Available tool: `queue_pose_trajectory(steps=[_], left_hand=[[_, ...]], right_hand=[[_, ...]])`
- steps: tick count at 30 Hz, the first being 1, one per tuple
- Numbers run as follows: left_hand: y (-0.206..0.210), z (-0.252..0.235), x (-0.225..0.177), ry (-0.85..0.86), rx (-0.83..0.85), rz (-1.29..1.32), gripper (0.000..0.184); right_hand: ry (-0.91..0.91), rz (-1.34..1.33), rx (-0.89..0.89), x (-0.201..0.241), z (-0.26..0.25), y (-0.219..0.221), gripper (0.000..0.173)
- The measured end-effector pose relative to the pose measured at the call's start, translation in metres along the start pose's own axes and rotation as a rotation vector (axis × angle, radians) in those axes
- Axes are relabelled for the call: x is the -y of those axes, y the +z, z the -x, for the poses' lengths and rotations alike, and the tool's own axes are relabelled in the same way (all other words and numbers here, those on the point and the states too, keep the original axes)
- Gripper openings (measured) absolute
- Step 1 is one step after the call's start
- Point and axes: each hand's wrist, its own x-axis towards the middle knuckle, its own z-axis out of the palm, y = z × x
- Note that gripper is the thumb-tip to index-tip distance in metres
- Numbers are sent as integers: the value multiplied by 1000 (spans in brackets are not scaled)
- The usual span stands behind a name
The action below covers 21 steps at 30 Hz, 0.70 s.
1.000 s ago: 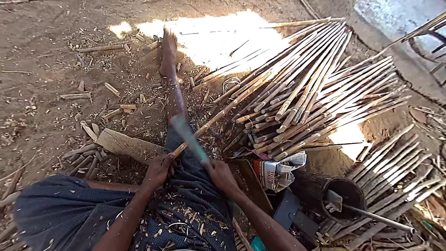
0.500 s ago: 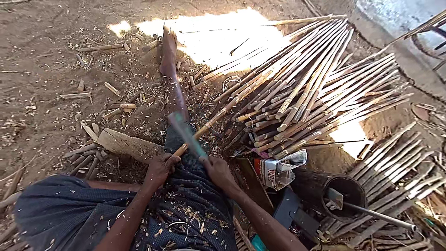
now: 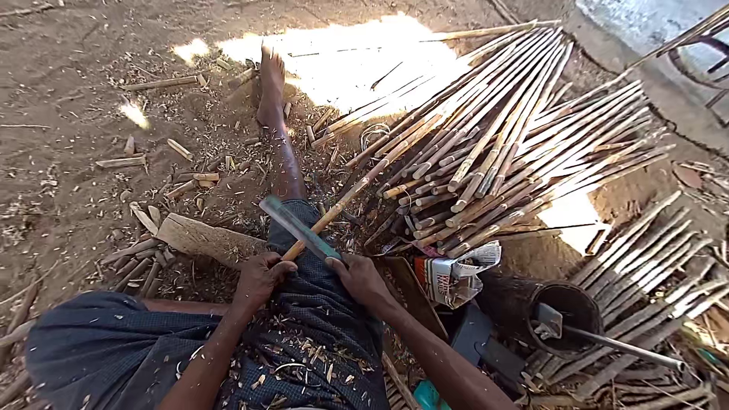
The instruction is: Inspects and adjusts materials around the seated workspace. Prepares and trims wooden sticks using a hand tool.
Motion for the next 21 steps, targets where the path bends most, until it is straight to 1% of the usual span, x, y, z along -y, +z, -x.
queue_pose_trajectory(steps=[1, 2, 3, 5, 6, 7, 9, 11, 12, 13, 15, 16, 17, 19, 20, 21], left_hand=[[-1, 1, 2, -1, 2, -6, 23], [-1, 1, 2, -3, 0, -17, 23], [0, -1, 0, -9, -4, -30, 24], [1, -3, -2, -22, -13, -28, 24], [0, -2, 0, -23, -8, -19, 23], [-2, -2, 1, -21, 3, -16, 22], [-2, 0, 4, -17, 19, -23, 22], [0, -4, -1, -23, 11, -49, 24], [1, -4, -2, -34, 2, -48, 25], [1, -4, -1, -42, -8, -37, 24], [0, -4, -2, -44, -17, 2, 19], [-1, -4, -2, -41, -12, 7, 18], [-1, -5, -1, -31, -7, -3, 20], [1, -6, -3, 10, -38, -68, 25], [1, -1, -5, 40, -70, -142, 29], [1, 6, -11, 83, -102, -229, 32]], right_hand=[[-26, 42, 21, 5, -1, 0, 55], [-10, 32, 25, 4, -6, -1, 54], [27, -3, 8, -2, -14, -2, 55], [64, -109, -41, -10, -15, 2, 64], [41, -94, -13, -8, -8, 5, 64], [3, -27, 26, -2, -4, 7, 59], [24, -6, 73, -2, -11, 6, 55], [76, -130, 2, -10, -23, 3, 56], [70, -168, -13, -10, -22, 6, 59], [23, -120, 19, -5, -13, 8, 60], [-79, 54, 125, 5, -5, 9, 53], [-59, 20, 131, 5, -7, 6, 52], [0, -86, 100, -1, -13, 0, 53], [101, -384, -58, -22, -23, -11, 57], [148, -520, -118, -31, -23, -14, 59], [200, -595, -153, -42, -18, -16, 63]])
